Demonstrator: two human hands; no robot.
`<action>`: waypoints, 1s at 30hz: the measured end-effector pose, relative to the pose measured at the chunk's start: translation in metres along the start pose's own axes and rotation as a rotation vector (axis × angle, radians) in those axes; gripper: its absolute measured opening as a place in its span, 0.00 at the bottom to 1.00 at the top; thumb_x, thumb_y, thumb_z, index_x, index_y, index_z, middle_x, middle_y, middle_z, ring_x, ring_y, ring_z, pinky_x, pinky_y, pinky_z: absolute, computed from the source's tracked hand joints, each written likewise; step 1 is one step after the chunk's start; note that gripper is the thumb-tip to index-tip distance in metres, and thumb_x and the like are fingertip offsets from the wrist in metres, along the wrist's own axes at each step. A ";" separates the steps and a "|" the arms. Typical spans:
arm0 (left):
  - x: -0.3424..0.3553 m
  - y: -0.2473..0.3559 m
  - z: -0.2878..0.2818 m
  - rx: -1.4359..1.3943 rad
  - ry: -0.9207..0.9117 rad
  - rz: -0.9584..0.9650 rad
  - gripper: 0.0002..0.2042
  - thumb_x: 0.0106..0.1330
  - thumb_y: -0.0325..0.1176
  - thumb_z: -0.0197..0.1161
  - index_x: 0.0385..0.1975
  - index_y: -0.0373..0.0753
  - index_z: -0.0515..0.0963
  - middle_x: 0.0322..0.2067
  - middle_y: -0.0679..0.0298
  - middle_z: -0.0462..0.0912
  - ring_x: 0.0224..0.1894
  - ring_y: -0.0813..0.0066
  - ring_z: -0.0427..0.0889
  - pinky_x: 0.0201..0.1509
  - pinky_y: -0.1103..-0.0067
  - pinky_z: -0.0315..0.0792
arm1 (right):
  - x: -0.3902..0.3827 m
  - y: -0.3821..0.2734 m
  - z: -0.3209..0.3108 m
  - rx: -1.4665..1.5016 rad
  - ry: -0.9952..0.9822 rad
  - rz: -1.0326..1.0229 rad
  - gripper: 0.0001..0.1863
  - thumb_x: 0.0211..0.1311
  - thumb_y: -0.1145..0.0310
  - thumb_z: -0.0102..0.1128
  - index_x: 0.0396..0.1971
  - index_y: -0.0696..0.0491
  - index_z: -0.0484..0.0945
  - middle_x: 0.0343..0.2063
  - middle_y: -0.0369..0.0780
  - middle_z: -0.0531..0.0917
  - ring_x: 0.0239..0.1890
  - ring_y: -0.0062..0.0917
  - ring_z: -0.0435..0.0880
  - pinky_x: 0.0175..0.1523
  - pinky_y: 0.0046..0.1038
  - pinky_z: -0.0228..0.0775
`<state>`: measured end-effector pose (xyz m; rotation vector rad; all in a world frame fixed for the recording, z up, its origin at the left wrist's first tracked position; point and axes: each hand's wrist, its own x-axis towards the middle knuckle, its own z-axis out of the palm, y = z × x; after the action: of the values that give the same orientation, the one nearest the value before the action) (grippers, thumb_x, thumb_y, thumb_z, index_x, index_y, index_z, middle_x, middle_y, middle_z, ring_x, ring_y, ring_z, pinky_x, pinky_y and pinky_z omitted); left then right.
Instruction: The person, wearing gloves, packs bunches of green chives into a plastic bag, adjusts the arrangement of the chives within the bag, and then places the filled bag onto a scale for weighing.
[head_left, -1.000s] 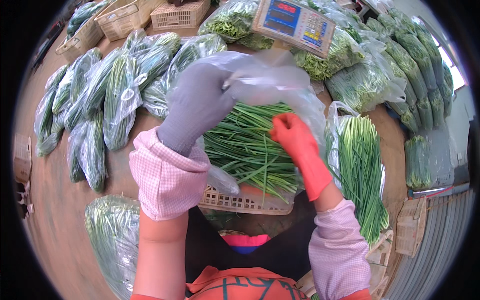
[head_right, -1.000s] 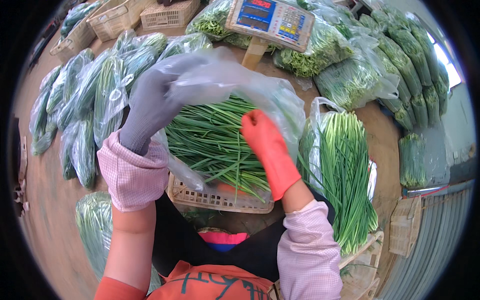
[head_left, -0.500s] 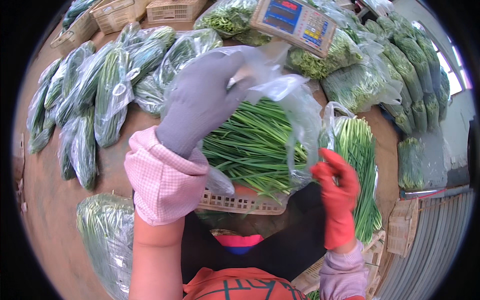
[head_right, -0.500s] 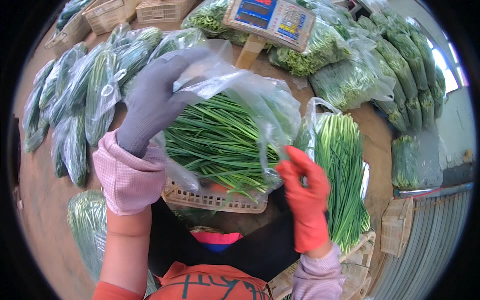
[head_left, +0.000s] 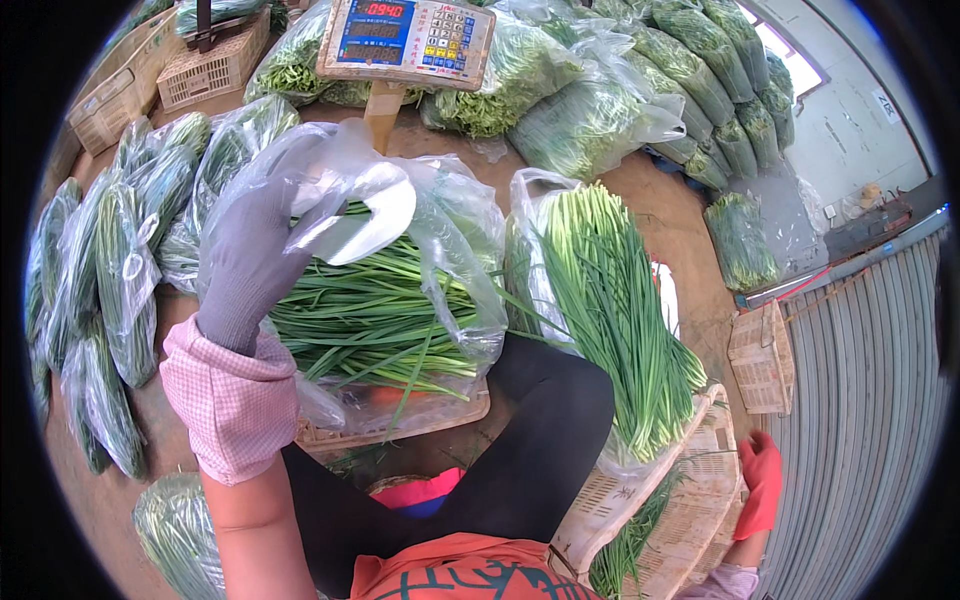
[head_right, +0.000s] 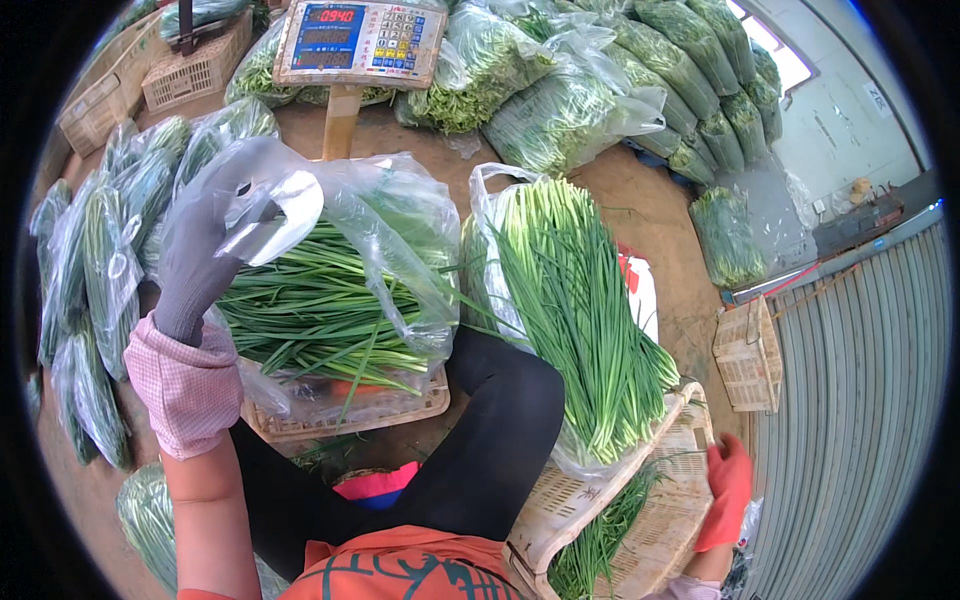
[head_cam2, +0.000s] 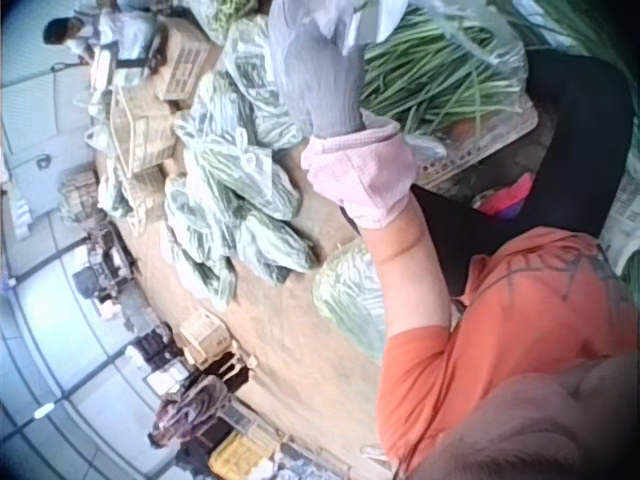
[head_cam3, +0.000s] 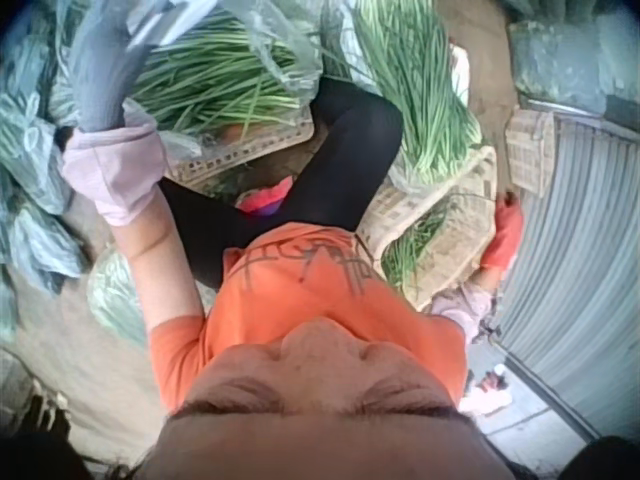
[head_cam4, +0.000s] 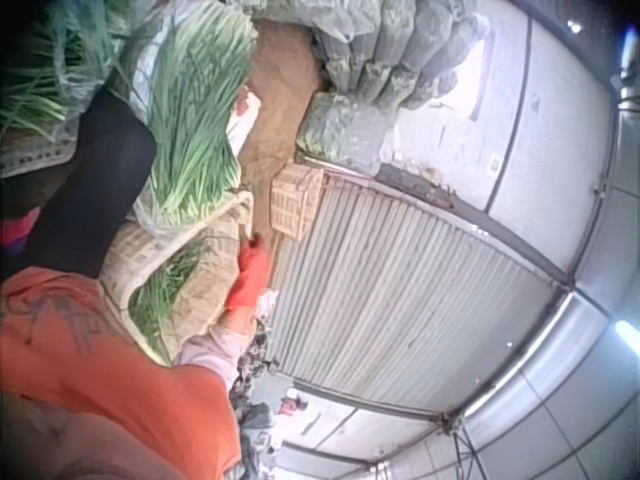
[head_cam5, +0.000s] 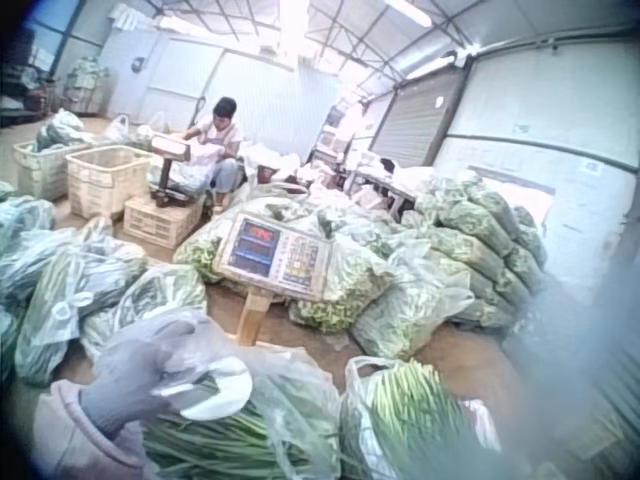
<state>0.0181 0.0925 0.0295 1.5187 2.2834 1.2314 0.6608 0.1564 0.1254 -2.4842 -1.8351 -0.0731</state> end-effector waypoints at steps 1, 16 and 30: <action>-0.001 0.000 0.000 0.158 0.153 0.201 0.23 0.61 0.41 0.62 0.54 0.38 0.72 0.42 0.54 0.82 0.45 0.55 0.80 0.50 0.69 0.72 | -0.004 -0.032 0.016 0.336 -0.046 -0.113 0.23 0.58 0.68 0.61 0.54 0.56 0.72 0.43 0.45 0.82 0.45 0.28 0.81 0.52 0.27 0.70; -0.010 0.006 -0.023 -0.065 0.089 0.162 0.29 0.52 0.38 0.69 0.55 0.38 0.70 0.50 0.54 0.77 0.53 0.56 0.75 0.57 0.70 0.66 | 0.028 -0.294 0.158 -0.312 -0.257 -0.946 0.15 0.47 0.66 0.67 0.35 0.58 0.80 0.29 0.46 0.83 0.33 0.37 0.83 0.41 0.36 0.72; -0.010 0.000 -0.015 -0.173 0.135 0.169 0.23 0.55 0.34 0.64 0.52 0.36 0.72 0.43 0.56 0.79 0.44 0.68 0.79 0.49 0.74 0.70 | -0.023 0.147 -0.009 0.242 -0.059 0.290 0.19 0.44 0.67 0.72 0.35 0.61 0.79 0.27 0.42 0.83 0.24 0.24 0.79 0.31 0.26 0.72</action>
<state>0.0150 0.0758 0.0363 1.6379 2.0954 1.5760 0.7950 0.0910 0.1309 -2.5669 -1.3847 0.2225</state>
